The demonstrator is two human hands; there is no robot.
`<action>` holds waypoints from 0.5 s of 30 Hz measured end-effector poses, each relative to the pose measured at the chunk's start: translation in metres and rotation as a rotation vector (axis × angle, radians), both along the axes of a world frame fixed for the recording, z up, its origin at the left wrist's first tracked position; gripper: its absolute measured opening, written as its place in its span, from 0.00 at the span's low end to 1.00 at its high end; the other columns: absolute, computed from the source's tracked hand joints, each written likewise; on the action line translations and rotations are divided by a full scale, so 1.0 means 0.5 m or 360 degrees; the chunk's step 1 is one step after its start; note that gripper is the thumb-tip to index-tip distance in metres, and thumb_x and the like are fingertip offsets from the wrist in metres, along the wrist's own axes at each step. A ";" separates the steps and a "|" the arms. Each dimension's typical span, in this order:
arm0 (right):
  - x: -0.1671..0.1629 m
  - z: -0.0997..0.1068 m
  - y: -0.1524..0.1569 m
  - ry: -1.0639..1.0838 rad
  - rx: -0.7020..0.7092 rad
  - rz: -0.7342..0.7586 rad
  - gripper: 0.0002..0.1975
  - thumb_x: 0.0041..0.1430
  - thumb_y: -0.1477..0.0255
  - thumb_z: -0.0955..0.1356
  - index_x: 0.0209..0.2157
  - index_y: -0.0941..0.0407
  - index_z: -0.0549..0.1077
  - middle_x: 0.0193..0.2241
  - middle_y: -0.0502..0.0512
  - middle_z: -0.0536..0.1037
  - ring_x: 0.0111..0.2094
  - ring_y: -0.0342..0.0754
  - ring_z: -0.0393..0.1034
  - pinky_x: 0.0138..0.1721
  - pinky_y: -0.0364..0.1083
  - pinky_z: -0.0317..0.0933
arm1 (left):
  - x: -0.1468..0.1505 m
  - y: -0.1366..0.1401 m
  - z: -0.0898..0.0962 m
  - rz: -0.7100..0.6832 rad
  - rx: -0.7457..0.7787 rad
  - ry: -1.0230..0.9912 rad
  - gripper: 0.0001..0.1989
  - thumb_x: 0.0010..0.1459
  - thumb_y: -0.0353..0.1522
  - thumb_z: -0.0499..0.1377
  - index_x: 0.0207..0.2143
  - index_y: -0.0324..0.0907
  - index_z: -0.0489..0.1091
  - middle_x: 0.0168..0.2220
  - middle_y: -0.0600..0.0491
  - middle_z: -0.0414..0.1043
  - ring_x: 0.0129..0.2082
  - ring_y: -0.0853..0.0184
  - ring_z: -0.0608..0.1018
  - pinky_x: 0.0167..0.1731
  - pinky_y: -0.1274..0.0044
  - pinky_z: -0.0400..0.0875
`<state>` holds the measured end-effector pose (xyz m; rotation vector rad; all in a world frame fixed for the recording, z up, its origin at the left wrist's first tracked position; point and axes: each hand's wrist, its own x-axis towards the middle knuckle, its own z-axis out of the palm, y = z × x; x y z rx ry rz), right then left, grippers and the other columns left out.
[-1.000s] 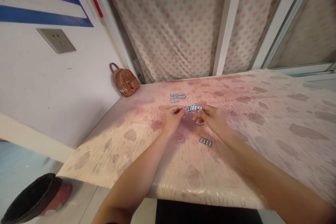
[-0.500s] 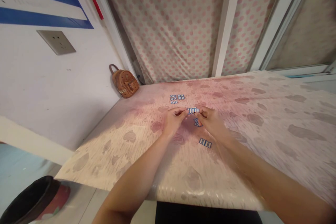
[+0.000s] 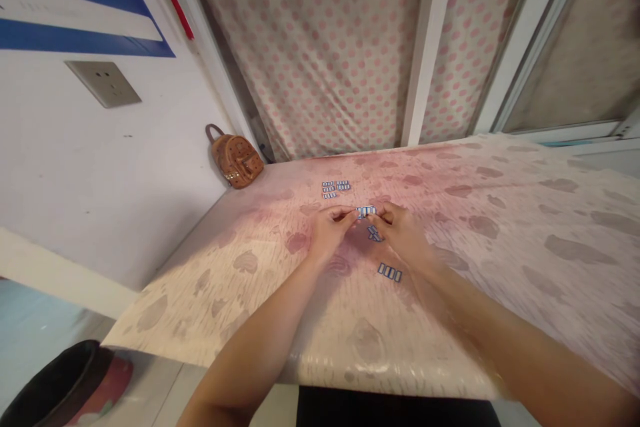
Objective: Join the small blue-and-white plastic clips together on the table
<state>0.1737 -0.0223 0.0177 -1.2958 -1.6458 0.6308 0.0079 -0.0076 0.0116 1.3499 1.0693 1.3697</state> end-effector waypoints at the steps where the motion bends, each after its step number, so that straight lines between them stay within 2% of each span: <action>1: 0.001 -0.002 0.004 0.0051 0.0010 -0.0021 0.09 0.58 0.63 0.67 0.29 0.53 0.67 0.18 0.45 0.70 0.21 0.44 0.63 0.24 0.43 0.51 | 0.000 -0.001 0.002 -0.0001 -0.0017 -0.0025 0.09 0.51 0.37 0.67 0.32 0.39 0.79 0.29 0.50 0.79 0.28 0.68 0.79 0.32 0.76 0.73; 4: 0.006 -0.002 0.013 0.0201 0.0022 0.0001 0.08 0.57 0.63 0.67 0.33 0.53 0.69 0.22 0.47 0.72 0.23 0.44 0.65 0.25 0.43 0.55 | -0.001 -0.002 0.006 -0.0019 -0.0066 -0.0084 0.10 0.50 0.36 0.67 0.31 0.39 0.79 0.28 0.50 0.79 0.28 0.68 0.79 0.33 0.76 0.73; 8: 0.011 -0.001 0.021 0.0267 -0.0027 0.0167 0.10 0.60 0.63 0.65 0.31 0.54 0.71 0.24 0.49 0.72 0.22 0.43 0.65 0.26 0.44 0.58 | -0.001 -0.005 0.012 -0.0058 -0.0122 -0.0098 0.10 0.49 0.36 0.68 0.31 0.39 0.79 0.27 0.50 0.78 0.28 0.68 0.78 0.34 0.75 0.73; 10: 0.012 -0.003 0.022 0.0266 0.0011 0.0190 0.10 0.60 0.64 0.65 0.38 0.54 0.73 0.25 0.49 0.72 0.24 0.44 0.66 0.28 0.44 0.60 | -0.002 -0.008 0.017 -0.0058 -0.0140 -0.0106 0.09 0.49 0.36 0.68 0.31 0.39 0.79 0.28 0.50 0.78 0.28 0.68 0.78 0.34 0.75 0.73; 13: 0.010 -0.002 0.017 0.0063 0.0156 0.0234 0.19 0.58 0.67 0.68 0.53 0.51 0.70 0.33 0.51 0.74 0.31 0.46 0.69 0.35 0.46 0.64 | -0.007 -0.012 0.025 -0.0044 -0.0145 -0.0128 0.09 0.50 0.35 0.67 0.31 0.39 0.79 0.29 0.50 0.79 0.28 0.69 0.78 0.35 0.75 0.73; 15: 0.007 0.004 0.011 -0.0132 0.0239 0.0261 0.21 0.59 0.70 0.67 0.55 0.49 0.69 0.40 0.53 0.75 0.35 0.47 0.70 0.40 0.47 0.64 | -0.012 -0.013 0.029 -0.0049 -0.0161 -0.0130 0.08 0.50 0.35 0.67 0.32 0.39 0.79 0.29 0.50 0.79 0.29 0.69 0.78 0.35 0.75 0.73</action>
